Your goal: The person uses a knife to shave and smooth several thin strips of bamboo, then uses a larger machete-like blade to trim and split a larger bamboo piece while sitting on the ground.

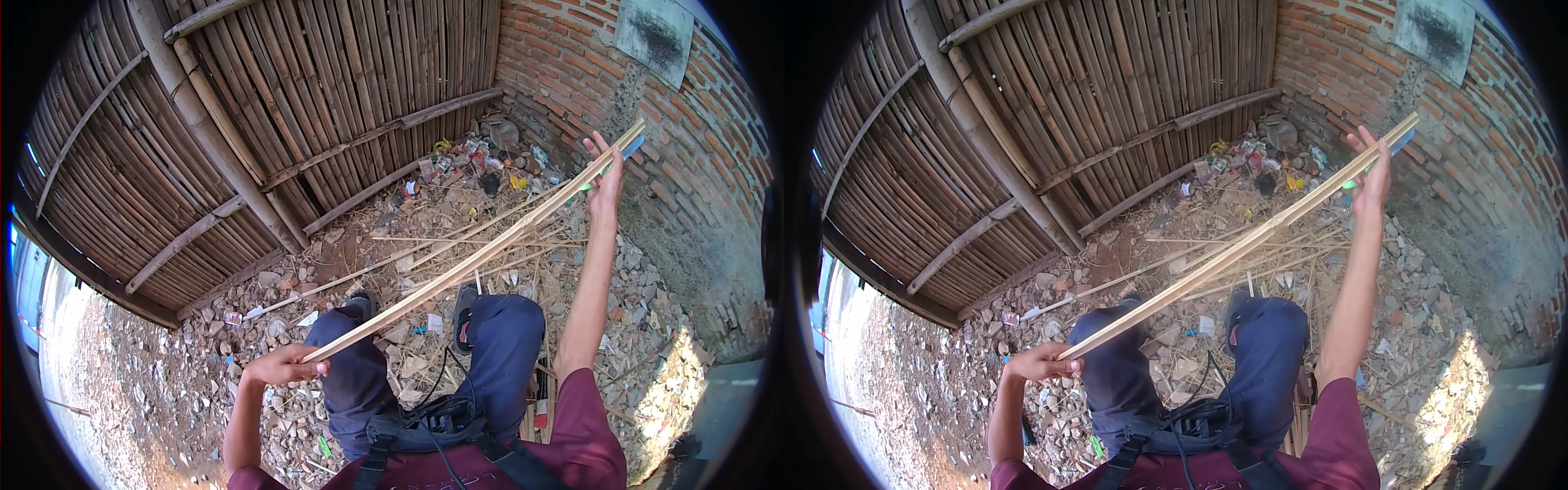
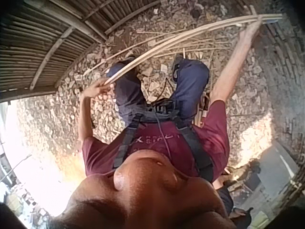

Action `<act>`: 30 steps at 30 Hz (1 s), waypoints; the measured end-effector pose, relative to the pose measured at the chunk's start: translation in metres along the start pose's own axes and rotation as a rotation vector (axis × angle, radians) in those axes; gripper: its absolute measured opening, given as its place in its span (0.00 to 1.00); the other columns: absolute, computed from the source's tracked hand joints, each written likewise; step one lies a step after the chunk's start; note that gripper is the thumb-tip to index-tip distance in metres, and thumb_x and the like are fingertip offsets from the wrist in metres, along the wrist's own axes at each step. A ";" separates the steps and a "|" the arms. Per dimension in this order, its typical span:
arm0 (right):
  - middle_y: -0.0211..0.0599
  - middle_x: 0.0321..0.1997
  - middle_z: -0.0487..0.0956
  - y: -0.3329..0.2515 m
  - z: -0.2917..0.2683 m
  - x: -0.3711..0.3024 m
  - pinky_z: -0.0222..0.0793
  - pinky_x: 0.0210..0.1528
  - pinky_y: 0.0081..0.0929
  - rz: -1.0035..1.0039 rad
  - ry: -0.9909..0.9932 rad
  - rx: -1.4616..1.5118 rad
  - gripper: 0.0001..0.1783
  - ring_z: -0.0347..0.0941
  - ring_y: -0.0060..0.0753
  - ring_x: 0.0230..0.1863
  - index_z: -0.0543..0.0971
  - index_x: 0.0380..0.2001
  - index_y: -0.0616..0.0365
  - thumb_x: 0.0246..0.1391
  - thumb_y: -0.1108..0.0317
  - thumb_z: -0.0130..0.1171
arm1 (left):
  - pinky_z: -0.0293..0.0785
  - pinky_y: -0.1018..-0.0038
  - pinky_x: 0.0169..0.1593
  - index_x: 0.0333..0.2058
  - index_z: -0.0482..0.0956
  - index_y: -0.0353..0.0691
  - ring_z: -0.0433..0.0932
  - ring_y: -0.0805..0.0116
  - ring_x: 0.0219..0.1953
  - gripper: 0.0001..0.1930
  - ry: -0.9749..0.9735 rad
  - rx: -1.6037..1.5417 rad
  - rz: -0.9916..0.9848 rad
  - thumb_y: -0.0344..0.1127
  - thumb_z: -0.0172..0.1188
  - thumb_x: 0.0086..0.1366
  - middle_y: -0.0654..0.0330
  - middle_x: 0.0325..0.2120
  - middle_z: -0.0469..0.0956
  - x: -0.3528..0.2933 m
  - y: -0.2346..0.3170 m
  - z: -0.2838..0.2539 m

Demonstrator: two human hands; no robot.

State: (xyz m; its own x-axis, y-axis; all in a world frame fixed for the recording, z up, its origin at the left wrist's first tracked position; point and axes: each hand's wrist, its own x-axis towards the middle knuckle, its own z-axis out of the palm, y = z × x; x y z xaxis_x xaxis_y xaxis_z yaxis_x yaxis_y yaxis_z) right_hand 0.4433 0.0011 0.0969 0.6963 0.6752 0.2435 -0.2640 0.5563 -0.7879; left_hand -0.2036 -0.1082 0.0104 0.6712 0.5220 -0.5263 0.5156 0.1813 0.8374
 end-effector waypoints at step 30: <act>0.51 0.26 0.82 0.132 0.058 -0.210 0.75 0.34 0.51 -0.446 -0.805 -1.140 0.06 0.82 0.57 0.30 0.80 0.30 0.59 0.46 0.76 0.56 | 0.71 0.56 0.35 0.44 0.74 0.32 0.78 0.48 0.26 0.11 0.963 0.211 0.370 0.36 0.57 0.75 0.46 0.23 0.77 0.175 0.109 0.116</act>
State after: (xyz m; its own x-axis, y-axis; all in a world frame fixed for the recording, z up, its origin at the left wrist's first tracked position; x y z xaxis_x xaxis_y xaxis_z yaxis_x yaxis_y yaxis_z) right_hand 0.2237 -0.0389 -0.0251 -0.0771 0.8484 0.5237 0.7945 0.3697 -0.4818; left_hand 0.0316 -0.0941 -0.0072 0.1468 0.9738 0.1738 0.5095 -0.2250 0.8305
